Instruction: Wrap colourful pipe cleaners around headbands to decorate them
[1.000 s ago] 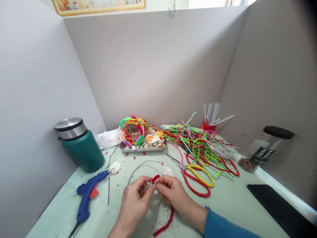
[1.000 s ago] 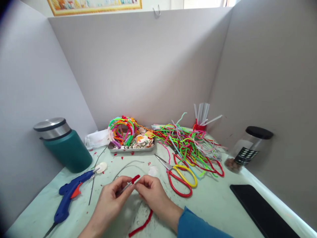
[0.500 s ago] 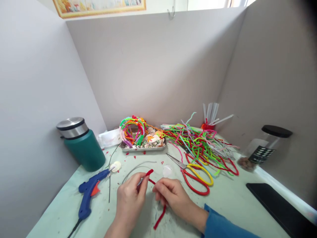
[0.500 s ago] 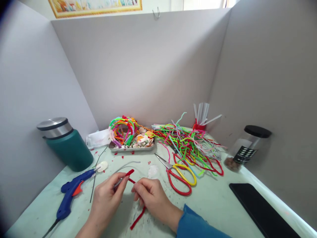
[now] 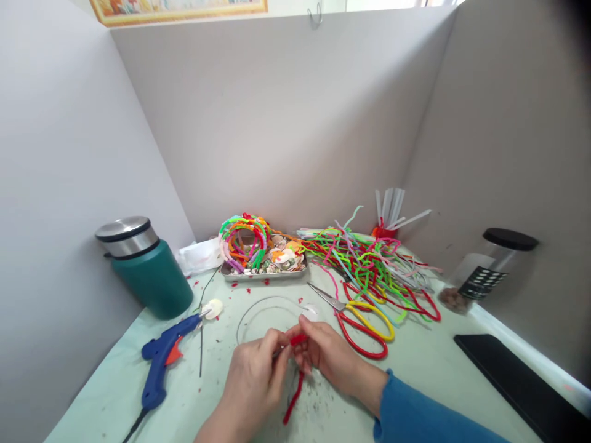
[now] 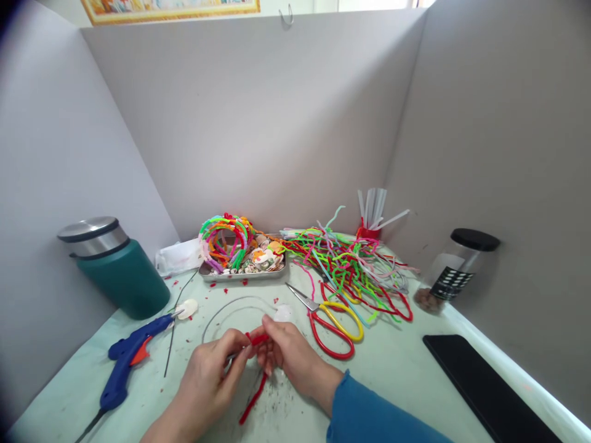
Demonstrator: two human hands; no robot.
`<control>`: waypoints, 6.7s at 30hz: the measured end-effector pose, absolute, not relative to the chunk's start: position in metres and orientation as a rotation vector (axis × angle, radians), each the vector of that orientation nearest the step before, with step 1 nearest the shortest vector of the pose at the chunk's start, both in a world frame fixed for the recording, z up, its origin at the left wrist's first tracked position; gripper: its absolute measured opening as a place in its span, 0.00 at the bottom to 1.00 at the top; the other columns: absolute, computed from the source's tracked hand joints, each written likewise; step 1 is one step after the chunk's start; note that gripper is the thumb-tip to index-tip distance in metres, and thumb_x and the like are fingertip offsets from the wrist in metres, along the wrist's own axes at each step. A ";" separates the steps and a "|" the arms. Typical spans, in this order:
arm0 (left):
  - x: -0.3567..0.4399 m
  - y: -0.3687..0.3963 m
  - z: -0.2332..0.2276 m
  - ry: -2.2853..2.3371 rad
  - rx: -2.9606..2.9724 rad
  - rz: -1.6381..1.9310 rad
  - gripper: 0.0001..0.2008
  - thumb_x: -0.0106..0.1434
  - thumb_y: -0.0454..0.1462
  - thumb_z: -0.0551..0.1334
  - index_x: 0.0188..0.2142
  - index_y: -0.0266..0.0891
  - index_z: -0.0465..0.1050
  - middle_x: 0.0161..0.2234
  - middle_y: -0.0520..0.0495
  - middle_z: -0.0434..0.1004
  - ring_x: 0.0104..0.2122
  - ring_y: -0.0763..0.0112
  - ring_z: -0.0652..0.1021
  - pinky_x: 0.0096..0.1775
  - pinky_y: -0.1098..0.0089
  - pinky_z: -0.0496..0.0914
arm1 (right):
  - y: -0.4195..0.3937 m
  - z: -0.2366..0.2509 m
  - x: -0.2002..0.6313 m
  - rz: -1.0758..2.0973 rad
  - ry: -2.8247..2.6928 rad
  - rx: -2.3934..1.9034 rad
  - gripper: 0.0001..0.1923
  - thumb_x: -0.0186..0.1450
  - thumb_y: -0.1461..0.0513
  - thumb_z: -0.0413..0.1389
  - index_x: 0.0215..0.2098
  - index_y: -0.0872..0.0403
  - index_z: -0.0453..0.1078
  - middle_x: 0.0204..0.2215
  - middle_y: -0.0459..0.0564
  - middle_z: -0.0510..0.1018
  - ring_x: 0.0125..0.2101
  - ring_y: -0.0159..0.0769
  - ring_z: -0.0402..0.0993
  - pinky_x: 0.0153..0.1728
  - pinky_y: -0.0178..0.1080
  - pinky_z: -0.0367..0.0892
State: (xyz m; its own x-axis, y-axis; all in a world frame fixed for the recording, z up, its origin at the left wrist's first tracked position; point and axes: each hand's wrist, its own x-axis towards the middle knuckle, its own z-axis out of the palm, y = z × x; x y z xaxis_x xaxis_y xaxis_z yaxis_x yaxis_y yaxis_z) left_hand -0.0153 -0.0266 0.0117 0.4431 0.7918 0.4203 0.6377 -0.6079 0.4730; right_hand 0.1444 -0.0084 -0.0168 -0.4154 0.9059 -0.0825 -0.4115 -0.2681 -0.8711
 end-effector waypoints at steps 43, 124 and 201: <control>-0.019 -0.015 0.005 1.700 2.121 0.926 0.09 0.61 0.38 0.52 0.37 0.40 0.68 0.25 0.51 0.76 0.24 0.69 0.75 0.27 0.73 0.65 | -0.022 -0.011 0.151 0.214 -1.983 -0.704 0.12 0.63 0.67 0.53 0.46 0.54 0.68 0.44 0.54 0.74 0.41 0.39 0.67 0.41 0.43 0.64; -0.015 -0.022 0.022 1.384 2.109 0.977 0.13 0.65 0.39 0.50 0.35 0.40 0.72 0.29 0.49 0.74 0.29 0.70 0.74 0.32 0.73 0.66 | -0.024 -0.008 0.150 0.817 -1.769 -0.971 0.08 0.61 0.63 0.53 0.27 0.56 0.73 0.20 0.45 0.73 0.21 0.28 0.63 0.23 0.30 0.58; -0.016 -0.021 0.009 1.623 2.213 0.921 0.11 0.62 0.35 0.51 0.39 0.41 0.71 0.27 0.50 0.78 0.27 0.69 0.77 0.28 0.73 0.65 | -0.024 -0.003 0.159 0.393 -1.987 -0.677 0.11 0.61 0.66 0.53 0.39 0.49 0.73 0.36 0.51 0.72 0.38 0.38 0.66 0.40 0.45 0.62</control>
State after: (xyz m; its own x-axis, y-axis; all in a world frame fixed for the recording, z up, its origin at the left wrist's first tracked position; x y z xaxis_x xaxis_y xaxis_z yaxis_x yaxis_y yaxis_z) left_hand -0.0159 -0.0208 0.0092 0.1813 0.9220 0.3420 0.7665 -0.3504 0.5382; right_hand 0.1595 -0.0241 -0.0033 -0.3813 0.6080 0.6964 0.2976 0.7939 -0.5302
